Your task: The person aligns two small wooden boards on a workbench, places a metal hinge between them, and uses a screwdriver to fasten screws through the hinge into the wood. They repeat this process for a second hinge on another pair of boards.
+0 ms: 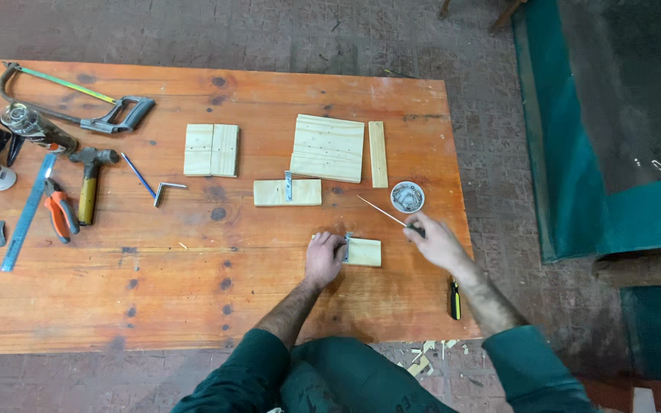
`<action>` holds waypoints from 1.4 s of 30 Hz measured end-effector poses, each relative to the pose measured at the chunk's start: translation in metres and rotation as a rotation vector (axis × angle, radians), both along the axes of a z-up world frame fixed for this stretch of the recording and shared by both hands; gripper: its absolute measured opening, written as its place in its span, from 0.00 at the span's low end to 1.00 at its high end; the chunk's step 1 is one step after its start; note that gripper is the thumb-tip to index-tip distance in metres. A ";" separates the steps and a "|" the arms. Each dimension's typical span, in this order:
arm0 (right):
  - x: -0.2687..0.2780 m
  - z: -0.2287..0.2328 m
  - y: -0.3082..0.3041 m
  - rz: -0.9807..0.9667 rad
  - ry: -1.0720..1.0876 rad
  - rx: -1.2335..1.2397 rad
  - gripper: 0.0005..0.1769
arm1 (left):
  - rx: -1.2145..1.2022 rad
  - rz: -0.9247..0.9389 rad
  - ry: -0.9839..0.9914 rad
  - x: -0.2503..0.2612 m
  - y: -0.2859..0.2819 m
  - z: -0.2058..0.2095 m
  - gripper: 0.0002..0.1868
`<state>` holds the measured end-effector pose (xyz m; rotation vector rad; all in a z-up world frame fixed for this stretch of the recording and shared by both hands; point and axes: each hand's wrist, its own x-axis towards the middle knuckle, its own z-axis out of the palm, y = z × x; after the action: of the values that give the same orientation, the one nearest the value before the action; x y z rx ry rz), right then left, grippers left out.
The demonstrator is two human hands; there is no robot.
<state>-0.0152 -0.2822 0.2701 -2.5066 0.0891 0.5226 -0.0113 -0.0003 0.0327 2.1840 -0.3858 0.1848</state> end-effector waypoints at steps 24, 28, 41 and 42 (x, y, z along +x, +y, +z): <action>-0.021 -0.168 -0.027 -0.020 0.047 -0.148 0.20 | 0.068 -0.033 0.032 0.000 0.000 -0.002 0.05; -0.014 -0.185 -0.031 -0.017 0.023 -0.133 0.21 | 0.045 -0.040 0.055 0.006 0.001 -0.008 0.05; 0.049 -0.167 -0.049 -0.122 -0.151 -0.123 0.09 | -0.191 0.050 0.063 0.047 -0.007 0.054 0.05; 0.055 -0.156 -0.046 -0.129 -0.180 -0.145 0.09 | -0.186 0.040 0.074 0.054 -0.011 0.058 0.05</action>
<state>0.0401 -0.3277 0.1140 -2.6547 0.2247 0.2447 0.0430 -0.0114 0.0905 2.0099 -0.2725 0.1545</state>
